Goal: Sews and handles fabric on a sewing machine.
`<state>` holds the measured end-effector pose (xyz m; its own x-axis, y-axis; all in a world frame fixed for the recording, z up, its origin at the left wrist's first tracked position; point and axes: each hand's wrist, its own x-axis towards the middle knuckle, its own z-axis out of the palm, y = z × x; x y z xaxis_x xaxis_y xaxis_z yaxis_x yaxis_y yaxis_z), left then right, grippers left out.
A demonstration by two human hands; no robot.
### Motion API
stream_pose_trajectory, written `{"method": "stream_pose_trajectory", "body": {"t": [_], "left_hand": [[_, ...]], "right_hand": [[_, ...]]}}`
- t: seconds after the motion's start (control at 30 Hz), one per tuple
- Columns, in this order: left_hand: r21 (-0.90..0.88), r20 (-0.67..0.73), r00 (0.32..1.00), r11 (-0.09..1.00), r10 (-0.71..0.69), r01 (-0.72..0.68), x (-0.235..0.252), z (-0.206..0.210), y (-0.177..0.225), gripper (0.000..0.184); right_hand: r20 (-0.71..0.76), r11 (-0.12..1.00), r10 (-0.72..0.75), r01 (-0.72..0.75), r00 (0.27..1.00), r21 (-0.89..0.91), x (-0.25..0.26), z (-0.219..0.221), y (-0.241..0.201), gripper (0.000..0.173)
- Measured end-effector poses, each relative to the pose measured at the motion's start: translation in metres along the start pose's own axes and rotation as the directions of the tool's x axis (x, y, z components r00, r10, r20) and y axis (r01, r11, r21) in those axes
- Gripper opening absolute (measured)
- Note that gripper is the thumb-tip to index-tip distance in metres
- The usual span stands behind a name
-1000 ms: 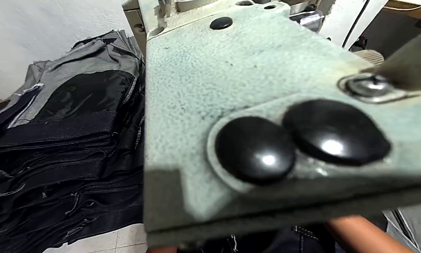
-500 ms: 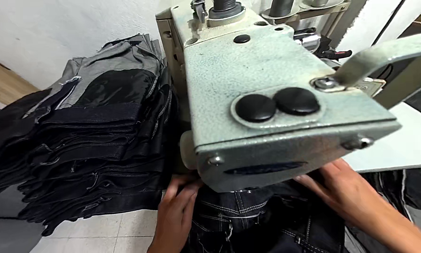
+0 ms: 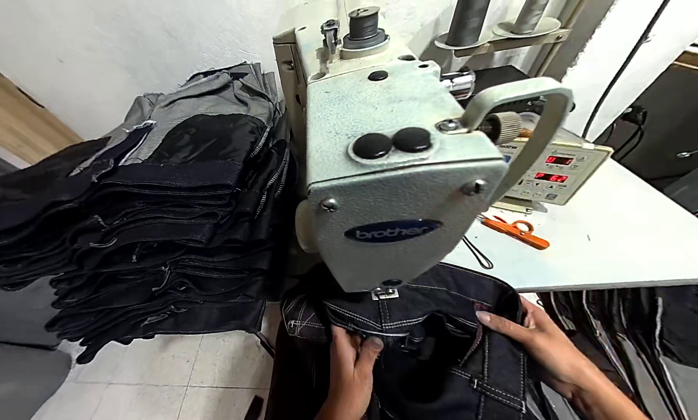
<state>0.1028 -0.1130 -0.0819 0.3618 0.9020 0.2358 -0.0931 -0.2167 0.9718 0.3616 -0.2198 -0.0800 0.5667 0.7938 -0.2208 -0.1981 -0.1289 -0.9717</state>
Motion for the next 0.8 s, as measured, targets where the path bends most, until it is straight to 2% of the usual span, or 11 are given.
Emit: {"method": "stream_pose_trajectory", "body": {"t": [0.07,0.17,0.23,0.33,0.43,0.5,0.57,0.8], "left_hand": [[0.007,-0.087,0.996,1.0,-0.024,0.025,0.0,0.002,0.008,0.099],[0.058,-0.19,0.968,0.983,-0.162,0.176,-0.003,-0.008,0.048,0.071],[0.094,-0.195,0.958,0.969,-0.209,0.23,0.007,-0.02,0.061,0.062],[0.081,-0.187,0.944,0.953,-0.273,0.292,0.043,-0.028,0.059,0.056],[-0.067,-0.223,0.929,0.956,-0.294,0.287,0.079,-0.016,0.055,0.04],[-0.066,-0.203,0.938,0.96,-0.281,0.274,0.087,-0.013,0.057,0.043],[-0.042,-0.169,0.957,0.972,-0.237,0.233,0.085,-0.017,0.051,0.041],[-0.045,-0.137,0.967,0.976,-0.215,0.211,0.071,-0.025,0.039,0.039]], "right_hand": [[-0.045,0.997,-0.079,0.078,0.996,-0.014,-0.003,0.0,0.005,0.057],[0.036,0.987,-0.121,0.124,0.992,-0.102,-0.016,-0.011,-0.007,0.058],[0.071,0.966,-0.168,0.179,0.983,-0.188,-0.02,-0.019,-0.031,0.054],[-0.034,0.96,-0.193,0.182,0.981,-0.212,0.002,-0.009,-0.054,0.049],[-0.111,0.977,-0.202,0.191,0.973,-0.099,0.039,0.012,-0.059,0.041],[-0.108,0.98,-0.198,0.196,0.974,-0.032,0.051,0.016,-0.059,0.039],[-0.086,0.985,-0.175,0.173,0.981,-0.027,0.052,0.012,-0.058,0.04],[-0.049,0.987,-0.157,0.155,0.986,-0.046,0.039,0.0,-0.045,0.049]]}}
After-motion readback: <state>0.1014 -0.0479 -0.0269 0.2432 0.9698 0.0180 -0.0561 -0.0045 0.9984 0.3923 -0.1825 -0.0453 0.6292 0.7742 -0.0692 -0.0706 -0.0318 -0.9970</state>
